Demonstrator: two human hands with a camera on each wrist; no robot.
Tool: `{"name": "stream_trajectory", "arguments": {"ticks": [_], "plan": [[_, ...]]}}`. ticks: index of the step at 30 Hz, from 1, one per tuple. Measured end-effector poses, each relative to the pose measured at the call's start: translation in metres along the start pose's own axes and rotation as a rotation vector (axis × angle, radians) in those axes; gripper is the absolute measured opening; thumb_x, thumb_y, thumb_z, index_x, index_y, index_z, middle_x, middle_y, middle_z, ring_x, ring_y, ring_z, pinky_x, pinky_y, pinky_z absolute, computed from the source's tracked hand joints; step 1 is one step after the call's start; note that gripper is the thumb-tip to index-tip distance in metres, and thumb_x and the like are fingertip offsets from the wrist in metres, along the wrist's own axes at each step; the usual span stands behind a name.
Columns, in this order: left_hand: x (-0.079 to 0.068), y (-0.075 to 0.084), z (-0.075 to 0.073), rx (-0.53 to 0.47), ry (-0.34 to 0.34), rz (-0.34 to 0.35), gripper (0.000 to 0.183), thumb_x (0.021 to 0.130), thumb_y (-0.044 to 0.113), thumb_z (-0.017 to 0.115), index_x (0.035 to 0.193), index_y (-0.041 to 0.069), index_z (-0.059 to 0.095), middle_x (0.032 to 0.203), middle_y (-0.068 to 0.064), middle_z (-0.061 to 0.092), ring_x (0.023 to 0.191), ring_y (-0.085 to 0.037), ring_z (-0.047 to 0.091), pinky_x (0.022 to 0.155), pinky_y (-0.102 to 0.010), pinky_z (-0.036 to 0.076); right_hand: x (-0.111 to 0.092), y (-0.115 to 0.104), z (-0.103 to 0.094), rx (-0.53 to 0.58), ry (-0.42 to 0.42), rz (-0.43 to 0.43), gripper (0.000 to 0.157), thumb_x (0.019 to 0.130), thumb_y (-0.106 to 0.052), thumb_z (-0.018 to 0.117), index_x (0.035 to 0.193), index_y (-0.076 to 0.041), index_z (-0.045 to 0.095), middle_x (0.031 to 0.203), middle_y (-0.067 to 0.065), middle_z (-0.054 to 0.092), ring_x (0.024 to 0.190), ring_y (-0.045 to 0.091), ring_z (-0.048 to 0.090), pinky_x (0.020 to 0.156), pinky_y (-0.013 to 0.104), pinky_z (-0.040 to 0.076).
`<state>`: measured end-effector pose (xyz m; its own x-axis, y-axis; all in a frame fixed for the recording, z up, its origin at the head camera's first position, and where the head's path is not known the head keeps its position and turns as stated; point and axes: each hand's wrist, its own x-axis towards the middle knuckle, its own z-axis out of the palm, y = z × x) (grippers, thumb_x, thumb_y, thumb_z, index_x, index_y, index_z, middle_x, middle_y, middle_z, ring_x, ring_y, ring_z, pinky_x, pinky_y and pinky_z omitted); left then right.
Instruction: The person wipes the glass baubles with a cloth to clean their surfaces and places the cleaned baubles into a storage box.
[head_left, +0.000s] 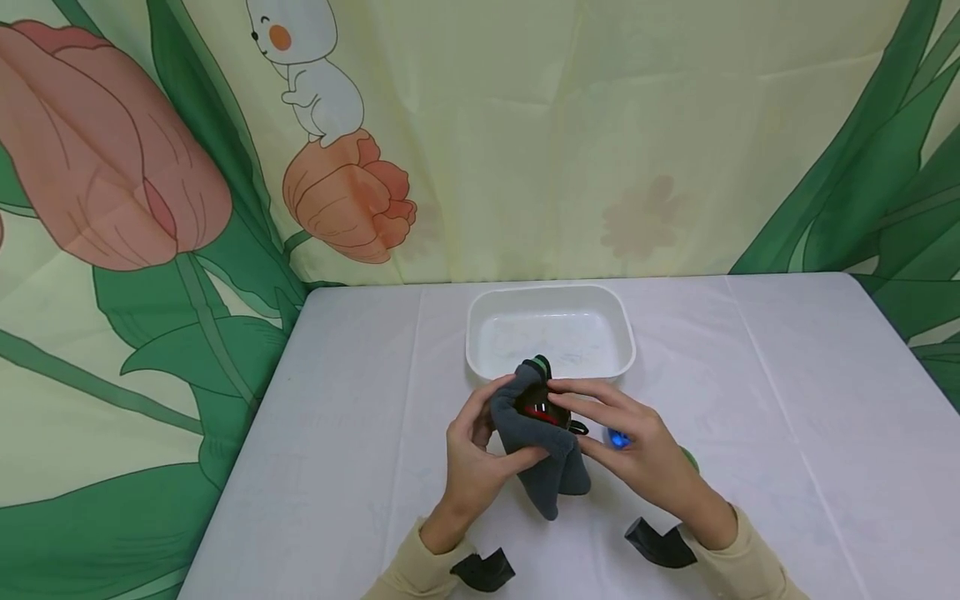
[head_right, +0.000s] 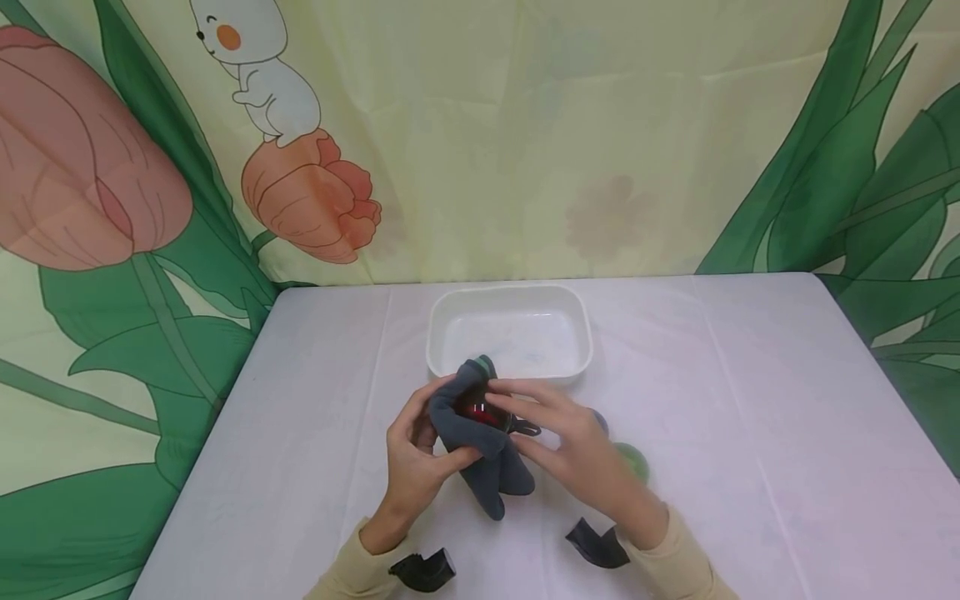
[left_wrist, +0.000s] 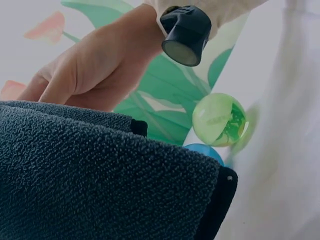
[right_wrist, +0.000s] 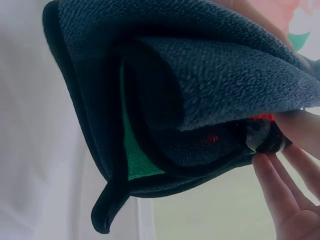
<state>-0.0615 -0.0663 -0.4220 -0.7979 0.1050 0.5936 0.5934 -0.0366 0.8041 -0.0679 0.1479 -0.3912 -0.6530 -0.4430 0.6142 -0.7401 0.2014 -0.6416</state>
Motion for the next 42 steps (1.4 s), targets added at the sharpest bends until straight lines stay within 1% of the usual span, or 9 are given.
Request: {"name": "stream_trajectory", "arguments": {"ticks": [5, 9, 14, 19, 27, 30, 36, 40, 42], "plan": [[0.0000, -0.0007, -0.0003, -0.016, -0.004, -0.001, 0.074, 0.073, -0.002, 0.085, 0.138, -0.003, 0.050, 0.120, -0.026, 0.064, 0.106, -0.017, 0.066, 0.089, -0.029, 0.058, 0.0008, 0.0012, 0.0017, -0.007, 0.024, -0.038, 0.046, 0.098, -0.033, 0.059, 0.132, -0.002, 0.062, 0.136, 0.014, 0.059, 0.129, 0.017, 0.054, 0.100, 0.016, 0.047], [0.0005, -0.0006, -0.0001, -0.024, -0.007, -0.005, 0.074, 0.074, 0.002, 0.086, 0.138, -0.003, 0.049, 0.120, -0.026, 0.064, 0.106, -0.017, 0.067, 0.089, -0.029, 0.058, -0.0007, 0.0008, 0.0020, 0.006, 0.018, 0.001, 0.043, 0.092, -0.014, 0.070, 0.133, -0.002, 0.061, 0.136, 0.014, 0.059, 0.129, 0.014, 0.055, 0.099, 0.018, 0.049], [0.0005, -0.0012, 0.0006, -0.034, -0.010, -0.014, 0.074, 0.076, 0.007, 0.086, 0.139, -0.002, 0.049, 0.121, -0.024, 0.064, 0.108, -0.017, 0.066, 0.091, -0.030, 0.057, -0.0004, -0.0021, 0.0034, 0.104, 0.023, 0.127, 0.064, 0.076, 0.018, 0.074, 0.135, -0.001, 0.059, 0.134, 0.015, 0.060, 0.123, 0.010, 0.059, 0.092, 0.025, 0.055], [0.0005, -0.0020, 0.0010, -0.037, -0.010, -0.017, 0.073, 0.076, 0.003, 0.085, 0.139, -0.001, 0.050, 0.122, -0.023, 0.064, 0.109, -0.018, 0.066, 0.092, -0.032, 0.057, 0.0011, -0.0052, 0.0044, 0.172, 0.036, 0.190, 0.062, 0.079, 0.017, 0.071, 0.137, -0.001, 0.057, 0.132, 0.016, 0.060, 0.118, 0.009, 0.061, 0.088, 0.029, 0.058], [0.0005, -0.0027, 0.0005, -0.036, 0.015, -0.008, 0.075, 0.070, -0.011, 0.083, 0.138, -0.002, 0.050, 0.121, -0.024, 0.064, 0.108, -0.018, 0.067, 0.093, -0.033, 0.056, 0.0006, -0.0037, 0.0012, 0.120, -0.014, 0.140, 0.068, 0.077, 0.019, 0.073, 0.139, -0.001, 0.054, 0.141, 0.015, 0.053, 0.129, 0.011, 0.053, 0.097, 0.023, 0.052], [0.0006, -0.0028, 0.0000, -0.037, 0.018, -0.006, 0.075, 0.071, -0.010, 0.083, 0.138, -0.001, 0.050, 0.121, -0.024, 0.064, 0.108, -0.018, 0.067, 0.093, -0.032, 0.057, -0.0003, -0.0027, 0.0010, 0.038, -0.027, 0.111, 0.070, 0.075, 0.018, 0.076, 0.138, -0.004, 0.057, 0.144, 0.012, 0.052, 0.134, 0.012, 0.049, 0.102, 0.020, 0.048], [-0.0003, -0.0016, 0.0004, -0.036, 0.018, -0.008, 0.073, 0.073, -0.005, 0.084, 0.138, -0.002, 0.050, 0.121, -0.025, 0.064, 0.107, -0.017, 0.066, 0.092, -0.029, 0.057, 0.0000, -0.0012, 0.0038, -0.019, 0.007, 0.031, 0.042, 0.094, -0.020, 0.067, 0.134, -0.005, 0.061, 0.139, 0.012, 0.057, 0.132, 0.013, 0.051, 0.102, 0.017, 0.046], [0.0000, -0.0005, 0.0000, -0.018, 0.012, 0.004, 0.074, 0.074, -0.002, 0.085, 0.138, -0.003, 0.049, 0.121, -0.026, 0.064, 0.108, -0.016, 0.066, 0.093, -0.029, 0.056, -0.0006, -0.0018, 0.0039, -0.011, 0.014, 0.040, 0.046, 0.089, -0.007, 0.072, 0.133, -0.004, 0.062, 0.138, 0.012, 0.058, 0.132, 0.013, 0.052, 0.101, 0.018, 0.047], [0.0008, -0.0001, 0.0000, -0.009, 0.007, 0.019, 0.074, 0.074, -0.001, 0.085, 0.138, -0.004, 0.049, 0.121, -0.026, 0.063, 0.108, -0.017, 0.066, 0.093, -0.029, 0.056, -0.0007, -0.0024, 0.0040, -0.015, 0.010, 0.051, 0.044, 0.091, -0.012, 0.069, 0.134, -0.004, 0.061, 0.138, 0.012, 0.058, 0.132, 0.012, 0.052, 0.101, 0.017, 0.046]]}}
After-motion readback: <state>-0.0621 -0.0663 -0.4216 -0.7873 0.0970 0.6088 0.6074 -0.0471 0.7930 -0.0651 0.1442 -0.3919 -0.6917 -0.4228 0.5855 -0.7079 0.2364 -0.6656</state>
